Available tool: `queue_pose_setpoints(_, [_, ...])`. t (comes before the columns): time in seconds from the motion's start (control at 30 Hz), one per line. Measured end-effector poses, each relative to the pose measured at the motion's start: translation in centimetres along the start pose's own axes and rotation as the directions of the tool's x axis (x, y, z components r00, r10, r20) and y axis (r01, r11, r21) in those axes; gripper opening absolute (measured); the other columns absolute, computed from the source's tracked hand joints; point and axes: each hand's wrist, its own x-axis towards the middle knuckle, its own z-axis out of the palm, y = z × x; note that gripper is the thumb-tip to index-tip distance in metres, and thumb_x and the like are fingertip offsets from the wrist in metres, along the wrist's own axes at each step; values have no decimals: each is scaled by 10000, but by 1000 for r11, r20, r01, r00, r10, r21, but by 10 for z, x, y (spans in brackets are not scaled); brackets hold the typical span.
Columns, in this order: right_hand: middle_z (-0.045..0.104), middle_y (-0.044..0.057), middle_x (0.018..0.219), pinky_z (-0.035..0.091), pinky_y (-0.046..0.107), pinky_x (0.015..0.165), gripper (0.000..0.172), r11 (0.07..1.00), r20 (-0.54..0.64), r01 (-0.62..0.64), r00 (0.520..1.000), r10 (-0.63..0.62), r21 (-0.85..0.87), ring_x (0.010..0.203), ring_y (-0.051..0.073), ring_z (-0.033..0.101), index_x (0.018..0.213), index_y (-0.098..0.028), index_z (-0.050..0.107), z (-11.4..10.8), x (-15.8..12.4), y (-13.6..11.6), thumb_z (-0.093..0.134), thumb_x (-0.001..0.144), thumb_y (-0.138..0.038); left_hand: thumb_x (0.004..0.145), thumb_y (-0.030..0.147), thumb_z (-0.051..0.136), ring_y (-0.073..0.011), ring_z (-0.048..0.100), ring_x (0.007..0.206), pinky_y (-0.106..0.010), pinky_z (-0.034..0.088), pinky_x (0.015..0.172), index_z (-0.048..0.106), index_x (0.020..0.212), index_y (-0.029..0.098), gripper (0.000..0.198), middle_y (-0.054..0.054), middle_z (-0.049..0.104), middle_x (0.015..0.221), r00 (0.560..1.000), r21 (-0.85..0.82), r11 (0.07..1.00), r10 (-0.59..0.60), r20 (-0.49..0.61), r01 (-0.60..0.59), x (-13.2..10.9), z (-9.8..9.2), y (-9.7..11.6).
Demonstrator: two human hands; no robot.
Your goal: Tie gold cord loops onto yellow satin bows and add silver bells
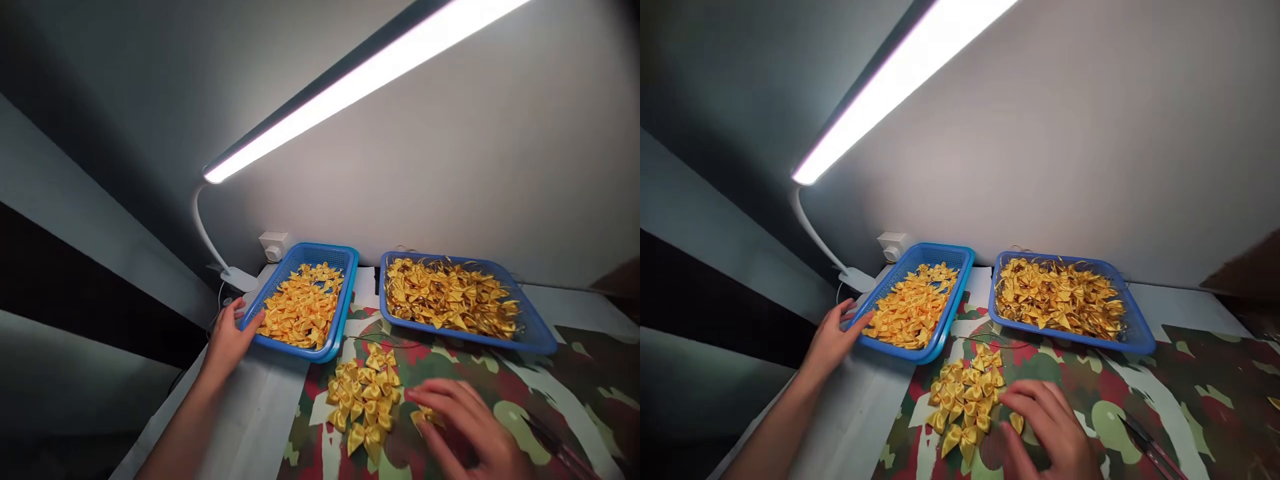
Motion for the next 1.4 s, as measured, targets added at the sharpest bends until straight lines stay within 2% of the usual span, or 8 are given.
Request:
queue_pose_setpoints(0.17, [665,114,1135,524,399,893,295,990,305,105,944,-129,94,1045,241,595,1145,-199,646,53,108,-34,471,913,-149,631,366,688,-287,692,949,-380,552,840,627,1155,173,562,-96,727,1038,988,-328,936,-90,128,128,-8,16,-29])
queue_pose_setpoints(0.23, [636,112,1237,467,457,974,335,967,510,253,827,-236,37,1151,270,536,1190,-193,642,88,148,-43,485,902,-125,643,326,647,-271,695,943,-363,558,836,631,1174,190,548,-78,735,1038,989,-427,894,-90,119,133,-14,24,-34])
queue_pose_setpoints(0.33, [466,117,1462,376,503,1068,403,884,795,465,520,-313,43,1316,322,408,1287,-214,605,139,188,-49,596,888,-271,645,265,584,-274,682,992,-368,555,864,631,1206,219,565,-49,735,1068,993,-526,843,-85,82,116,-20,29,-43])
queue_pose_setpoints(0.47, [431,115,1500,372,547,1064,529,866,876,495,384,-292,72,1331,353,418,1320,-271,585,173,215,-28,706,809,-335,654,214,530,-274,655,1068,-347,549,887,620,1238,219,590,-35,729,1096,996,-588,804,-77,46,89,-23,27,-59])
queue_pose_setpoints(0.73, [610,109,1304,485,367,965,399,932,867,360,473,-159,-25,1152,245,600,1245,-189,637,150,270,36,571,855,-131,725,203,564,-288,636,1113,-362,538,921,571,1294,244,571,-37,695,1192,986,-617,772,-77,147,153,-26,23,-75])
queue_pose_setpoints(0.97, [727,59,1034,536,311,809,309,988,781,141,623,-45,-56,888,192,677,1165,-159,660,139,283,38,511,899,-210,715,247,609,-313,621,1140,-367,555,897,572,1272,256,558,-36,698,1174,974,-612,762,-112,197,211,-29,21,-75])
queue_pose_setpoints(1.13, [677,73,1174,503,319,912,362,1000,700,29,714,-19,-2,1041,194,642,1224,-128,605,129,295,34,455,936,-288,715,255,603,-314,621,1138,-368,546,909,561,1275,254,561,-37,695,1174,973,-617,757,-106,205,213,-29,21,-76])
queue_pose_setpoints(1.4, [559,179,1324,418,461,1014,459,983,753,120,658,26,-140,1183,319,528,1288,-93,561,161,266,30,570,903,-342,676,236,577,-342,623,1117,-396,567,860,541,1255,217,580,-57,690,1160,975,-651,730,-106,193,208,-28,23,-67])
